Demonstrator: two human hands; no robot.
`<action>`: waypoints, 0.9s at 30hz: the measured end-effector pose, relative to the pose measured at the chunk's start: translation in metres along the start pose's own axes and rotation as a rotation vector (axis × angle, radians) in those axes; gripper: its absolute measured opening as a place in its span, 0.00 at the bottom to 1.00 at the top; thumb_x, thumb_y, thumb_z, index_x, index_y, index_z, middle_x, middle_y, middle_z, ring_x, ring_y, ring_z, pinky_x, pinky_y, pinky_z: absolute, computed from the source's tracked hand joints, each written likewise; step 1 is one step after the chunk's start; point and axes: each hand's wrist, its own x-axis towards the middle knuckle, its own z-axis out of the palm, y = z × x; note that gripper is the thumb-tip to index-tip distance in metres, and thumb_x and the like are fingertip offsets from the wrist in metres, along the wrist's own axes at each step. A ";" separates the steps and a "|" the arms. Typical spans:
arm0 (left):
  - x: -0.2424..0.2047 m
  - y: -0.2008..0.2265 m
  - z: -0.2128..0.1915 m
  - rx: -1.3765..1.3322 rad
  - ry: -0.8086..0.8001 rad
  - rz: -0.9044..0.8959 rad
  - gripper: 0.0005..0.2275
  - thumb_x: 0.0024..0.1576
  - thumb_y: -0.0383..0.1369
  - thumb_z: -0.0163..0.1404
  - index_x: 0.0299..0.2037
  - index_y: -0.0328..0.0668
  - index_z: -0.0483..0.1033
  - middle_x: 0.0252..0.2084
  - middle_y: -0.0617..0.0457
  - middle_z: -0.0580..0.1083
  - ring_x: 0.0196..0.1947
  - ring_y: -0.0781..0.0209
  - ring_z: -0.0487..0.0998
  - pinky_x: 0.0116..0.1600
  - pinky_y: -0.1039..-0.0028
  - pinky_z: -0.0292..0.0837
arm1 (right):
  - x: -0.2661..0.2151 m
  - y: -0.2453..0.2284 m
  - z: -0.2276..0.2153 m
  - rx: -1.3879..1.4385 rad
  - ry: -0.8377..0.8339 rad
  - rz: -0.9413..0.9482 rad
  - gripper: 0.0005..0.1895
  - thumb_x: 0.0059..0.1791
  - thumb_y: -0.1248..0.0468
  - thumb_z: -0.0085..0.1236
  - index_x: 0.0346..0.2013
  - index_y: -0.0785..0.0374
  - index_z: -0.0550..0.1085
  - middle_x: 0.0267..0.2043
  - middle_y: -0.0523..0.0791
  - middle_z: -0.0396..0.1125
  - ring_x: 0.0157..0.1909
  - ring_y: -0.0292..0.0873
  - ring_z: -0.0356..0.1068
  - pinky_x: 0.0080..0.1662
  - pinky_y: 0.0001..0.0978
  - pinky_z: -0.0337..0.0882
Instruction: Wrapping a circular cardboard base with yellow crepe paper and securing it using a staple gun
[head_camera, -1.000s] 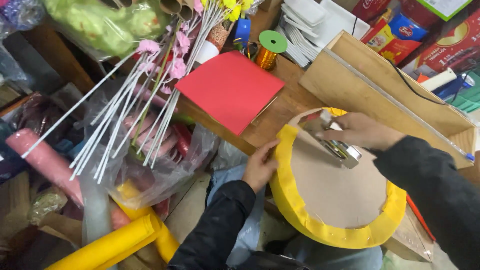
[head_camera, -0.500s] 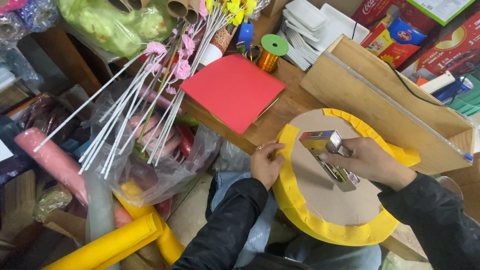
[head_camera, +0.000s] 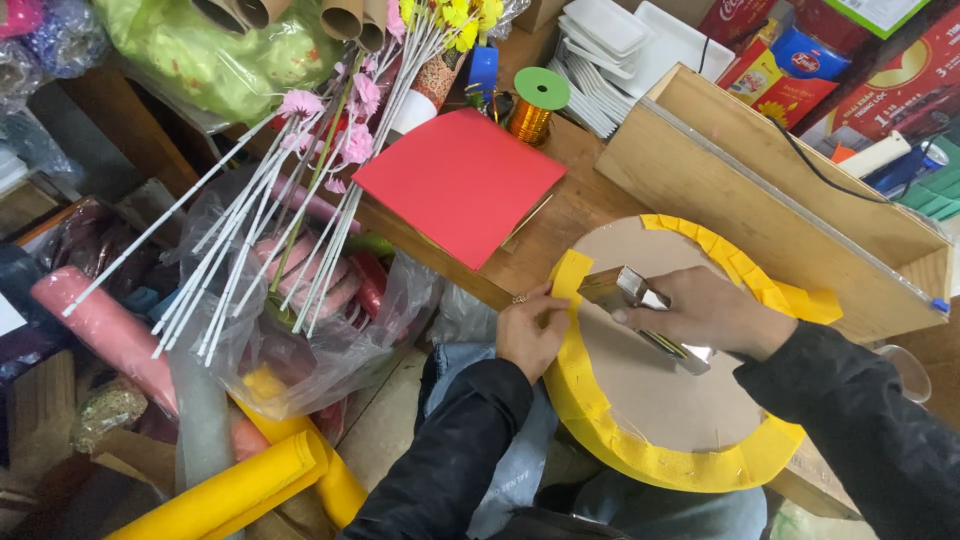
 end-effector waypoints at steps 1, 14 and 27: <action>-0.002 0.003 -0.002 -0.010 -0.023 0.010 0.11 0.55 0.28 0.54 0.45 0.43 0.86 0.64 0.39 0.75 0.63 0.37 0.75 0.66 0.60 0.75 | 0.002 0.000 -0.002 -0.026 -0.027 0.006 0.28 0.49 0.38 0.61 0.30 0.62 0.82 0.24 0.48 0.72 0.32 0.44 0.76 0.35 0.31 0.75; -0.002 -0.010 -0.002 0.061 -0.049 0.080 0.14 0.53 0.27 0.55 0.49 0.41 0.85 0.66 0.38 0.73 0.61 0.36 0.75 0.64 0.61 0.77 | 0.016 -0.023 -0.007 -0.080 -0.224 -0.036 0.26 0.51 0.39 0.57 0.26 0.58 0.77 0.26 0.46 0.65 0.34 0.46 0.73 0.39 0.36 0.74; -0.003 -0.008 0.001 -0.043 -0.042 -0.014 0.16 0.54 0.26 0.54 0.51 0.45 0.84 0.66 0.43 0.73 0.65 0.42 0.73 0.66 0.65 0.74 | 0.021 -0.018 0.012 -0.085 -0.274 0.006 0.25 0.50 0.41 0.57 0.22 0.57 0.74 0.25 0.45 0.65 0.36 0.48 0.74 0.41 0.38 0.73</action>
